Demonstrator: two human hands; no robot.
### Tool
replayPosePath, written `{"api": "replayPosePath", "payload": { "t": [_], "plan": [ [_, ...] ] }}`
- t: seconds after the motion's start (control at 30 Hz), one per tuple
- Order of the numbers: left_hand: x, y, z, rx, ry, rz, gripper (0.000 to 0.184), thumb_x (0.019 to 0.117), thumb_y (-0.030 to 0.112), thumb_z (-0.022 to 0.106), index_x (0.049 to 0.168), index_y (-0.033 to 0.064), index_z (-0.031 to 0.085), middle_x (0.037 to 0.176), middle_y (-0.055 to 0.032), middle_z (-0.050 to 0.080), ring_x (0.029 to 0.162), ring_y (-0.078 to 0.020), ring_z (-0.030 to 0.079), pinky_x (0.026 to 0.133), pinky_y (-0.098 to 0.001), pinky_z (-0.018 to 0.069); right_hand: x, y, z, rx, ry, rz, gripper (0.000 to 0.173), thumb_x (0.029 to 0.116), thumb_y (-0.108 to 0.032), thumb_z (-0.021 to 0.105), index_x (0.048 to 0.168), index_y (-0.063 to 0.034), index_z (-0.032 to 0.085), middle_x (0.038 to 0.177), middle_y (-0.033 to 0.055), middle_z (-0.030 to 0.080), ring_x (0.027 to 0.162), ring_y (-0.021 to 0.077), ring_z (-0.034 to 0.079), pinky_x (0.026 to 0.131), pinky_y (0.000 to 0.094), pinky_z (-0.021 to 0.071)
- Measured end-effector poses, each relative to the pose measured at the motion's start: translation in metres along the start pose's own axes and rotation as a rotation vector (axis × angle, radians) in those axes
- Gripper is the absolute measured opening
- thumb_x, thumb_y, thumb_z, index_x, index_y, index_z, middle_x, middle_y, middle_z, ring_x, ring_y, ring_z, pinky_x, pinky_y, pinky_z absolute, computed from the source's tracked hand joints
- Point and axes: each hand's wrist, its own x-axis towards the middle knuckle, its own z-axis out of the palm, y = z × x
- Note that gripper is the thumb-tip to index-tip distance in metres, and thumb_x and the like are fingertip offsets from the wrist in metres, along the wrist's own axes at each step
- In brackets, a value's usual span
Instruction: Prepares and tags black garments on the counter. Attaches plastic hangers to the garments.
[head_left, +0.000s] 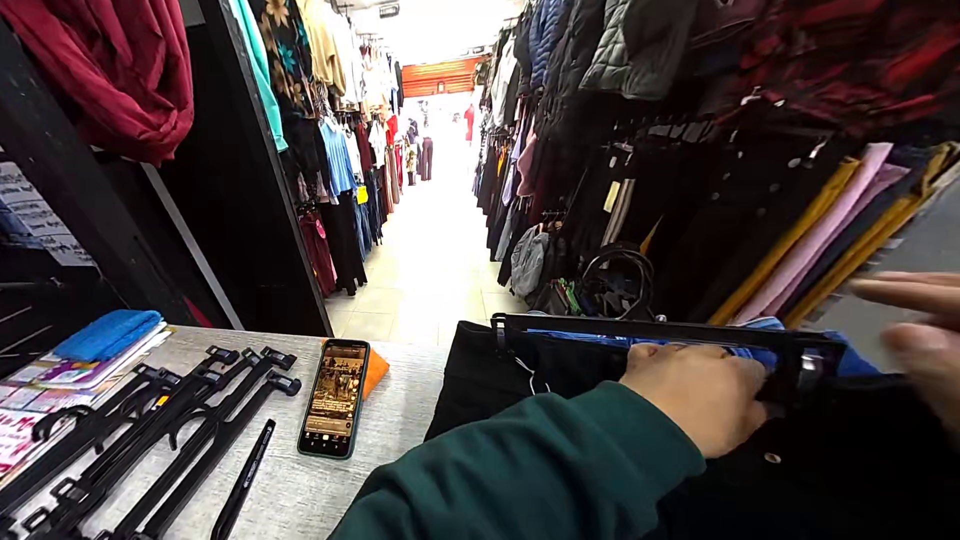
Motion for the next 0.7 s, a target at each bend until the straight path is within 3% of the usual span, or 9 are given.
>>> {"api": "replayPosePath", "payload": {
  "t": [0.1, 0.2, 0.27, 0.37, 0.47, 0.53, 0.63, 0.7],
  "plan": [
    [-0.002, 0.001, -0.003, 0.003, -0.043, -0.02, 0.031, 0.1007, 0.023, 0.064, 0.126, 0.0056, 0.067, 0.13, -0.0109, 0.066, 0.129, -0.0263, 0.056, 0.112, -0.0542, 0.0385, -0.005, 0.011, 0.03, -0.095, -0.102, 0.053, 0.06, 0.1059, -0.045, 0.039, 0.142, 0.0003, 0.055, 0.136, 0.0246, 0.06, 0.122, 0.041, 0.061, 0.102, 0.061, 0.0473],
    [0.0, -0.001, -0.001, 0.006, -0.064, -0.021, 0.032, 0.1007, 0.025, 0.065, 0.125, 0.0054, 0.067, 0.127, -0.0114, 0.067, 0.127, -0.0266, 0.058, 0.111, -0.0544, 0.0395, -0.01, 0.024, 0.033, -0.09, -0.159, 0.166, 0.054, 0.1054, -0.046, 0.039, 0.135, -0.0071, 0.062, 0.114, 0.0181, 0.07, 0.099, 0.0358, 0.07, 0.085, 0.0635, 0.053],
    [0.0, -0.002, 0.0, -0.002, -0.062, -0.025, 0.033, 0.1017, 0.028, 0.063, 0.126, 0.0054, 0.067, 0.128, -0.0111, 0.067, 0.127, -0.0261, 0.058, 0.111, -0.0539, 0.0398, -0.012, 0.027, 0.029, -0.063, -0.166, 0.247, 0.05, 0.1054, -0.047, 0.043, 0.133, -0.01, 0.063, 0.109, 0.0167, 0.071, 0.092, 0.0337, 0.071, 0.081, 0.0629, 0.0543],
    [0.0, -0.003, 0.001, -0.001, -0.074, -0.051, 0.035, 0.1037, 0.032, 0.06, 0.127, 0.0071, 0.068, 0.132, -0.0105, 0.065, 0.13, -0.0259, 0.055, 0.113, -0.054, 0.0376, -0.01, 0.023, 0.028, -0.125, -0.123, 0.265, 0.058, 0.1054, -0.053, 0.038, 0.119, -0.0069, 0.07, 0.104, 0.0187, 0.071, 0.093, 0.0365, 0.07, 0.082, 0.0634, 0.0527],
    [0.0, -0.003, 0.0, -0.004, -0.092, -0.048, 0.035, 0.1035, 0.034, 0.06, 0.125, 0.0087, 0.07, 0.131, -0.0097, 0.065, 0.131, -0.0258, 0.055, 0.113, -0.0549, 0.036, -0.007, 0.012, 0.03, -0.17, -0.017, 0.261, 0.067, 0.1087, -0.05, 0.031, 0.106, 0.0024, 0.072, 0.104, 0.0244, 0.069, 0.103, 0.0416, 0.066, 0.09, 0.0626, 0.0496],
    [0.0, -0.003, 0.001, 0.005, -0.092, -0.031, 0.035, 0.1027, 0.036, 0.061, 0.124, 0.0104, 0.071, 0.128, -0.0083, 0.068, 0.128, -0.0245, 0.057, 0.113, -0.0553, 0.0365, -0.006, 0.01, 0.033, -0.183, 0.049, 0.284, 0.068, 0.1098, -0.048, 0.032, 0.097, 0.0056, 0.071, 0.095, 0.0256, 0.067, 0.097, 0.0414, 0.065, 0.087, 0.0605, 0.0502],
    [-0.003, -0.002, 0.004, 0.024, -0.095, -0.006, 0.034, 0.1018, 0.036, 0.062, 0.125, 0.0124, 0.07, 0.125, -0.0069, 0.07, 0.125, -0.0235, 0.059, 0.111, -0.0558, 0.0372, -0.007, 0.014, 0.039, -0.221, 0.112, 0.285, 0.072, 0.1107, -0.047, 0.028, 0.083, 0.0075, 0.065, 0.076, 0.0232, 0.06, 0.077, 0.038, 0.062, 0.072, 0.0566, 0.0493],
    [-0.005, -0.002, 0.003, 0.007, -0.098, 0.012, 0.034, 0.1018, 0.035, 0.062, 0.125, 0.0124, 0.07, 0.125, -0.0066, 0.07, 0.126, -0.0233, 0.059, 0.112, -0.0555, 0.0363, -0.01, 0.019, 0.042, -0.232, 0.132, 0.265, 0.071, 0.1115, -0.045, 0.027, 0.081, 0.0083, 0.063, 0.074, 0.0231, 0.059, 0.075, 0.0382, 0.062, 0.072, 0.0559, 0.05]
  ]
}}
